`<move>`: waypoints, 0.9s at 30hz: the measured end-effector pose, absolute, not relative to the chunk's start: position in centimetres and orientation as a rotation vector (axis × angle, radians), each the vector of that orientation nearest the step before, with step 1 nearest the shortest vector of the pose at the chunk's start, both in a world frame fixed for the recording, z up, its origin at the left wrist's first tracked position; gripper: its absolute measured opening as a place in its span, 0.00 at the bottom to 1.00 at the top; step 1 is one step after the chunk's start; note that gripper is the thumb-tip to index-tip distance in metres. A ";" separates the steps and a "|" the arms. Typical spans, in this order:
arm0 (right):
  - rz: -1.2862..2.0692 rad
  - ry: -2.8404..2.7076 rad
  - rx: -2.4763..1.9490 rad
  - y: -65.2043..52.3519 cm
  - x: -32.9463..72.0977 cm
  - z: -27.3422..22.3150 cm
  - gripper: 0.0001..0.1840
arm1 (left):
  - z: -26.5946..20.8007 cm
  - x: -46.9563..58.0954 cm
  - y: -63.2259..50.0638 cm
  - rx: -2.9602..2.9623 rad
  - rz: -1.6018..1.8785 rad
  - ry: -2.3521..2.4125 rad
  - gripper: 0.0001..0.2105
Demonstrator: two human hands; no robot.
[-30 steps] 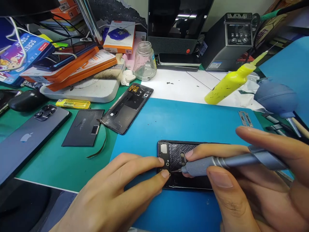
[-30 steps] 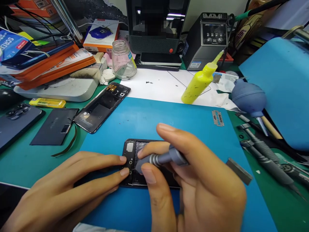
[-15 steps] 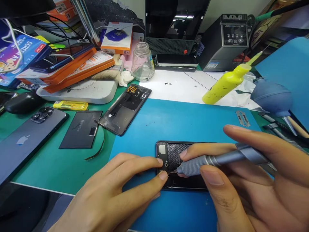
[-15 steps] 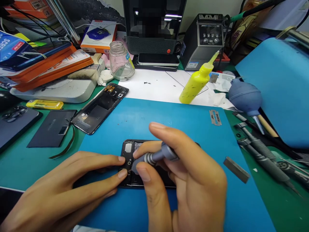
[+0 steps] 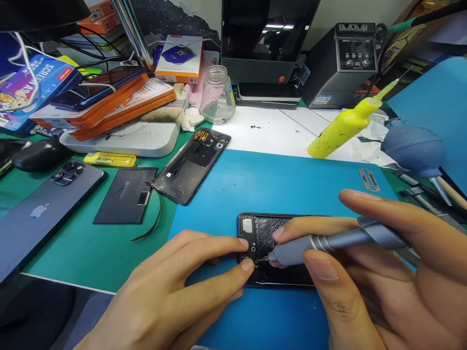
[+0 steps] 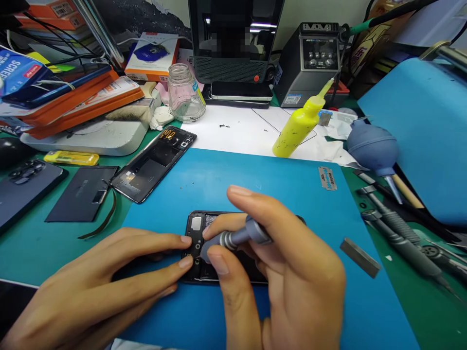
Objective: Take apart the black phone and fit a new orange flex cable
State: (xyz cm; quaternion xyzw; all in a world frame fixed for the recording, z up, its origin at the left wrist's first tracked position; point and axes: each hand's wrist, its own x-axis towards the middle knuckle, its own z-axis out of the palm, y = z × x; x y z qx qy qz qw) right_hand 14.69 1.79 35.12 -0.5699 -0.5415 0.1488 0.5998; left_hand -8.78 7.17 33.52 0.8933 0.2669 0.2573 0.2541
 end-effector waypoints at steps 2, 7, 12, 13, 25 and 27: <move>0.351 -1.269 -1.328 1.8 14.7 35.1 0.30 | 33.6 -8.7 7.1 2.421 0.696 0.733 0.17; 0.354 -1.248 -1.378 1.6 14.6 35.2 0.26 | 33.7 -8.8 7.8 2.451 0.671 0.696 0.17; 0.331 -1.282 -1.378 1.7 14.5 35.5 0.25 | 33.8 -8.8 8.1 2.493 0.667 0.634 0.17; 0.334 -1.285 -1.390 1.7 14.5 35.5 0.24 | 33.7 -8.8 7.9 2.478 0.691 0.652 0.16; 0.159 -1.408 -1.468 0.2 15.4 34.8 0.25 | 33.9 -8.6 8.0 2.397 0.751 0.647 0.14; 0.154 -1.419 -1.460 0.3 15.2 34.7 0.26 | 34.3 -8.5 8.2 2.416 0.747 0.643 0.13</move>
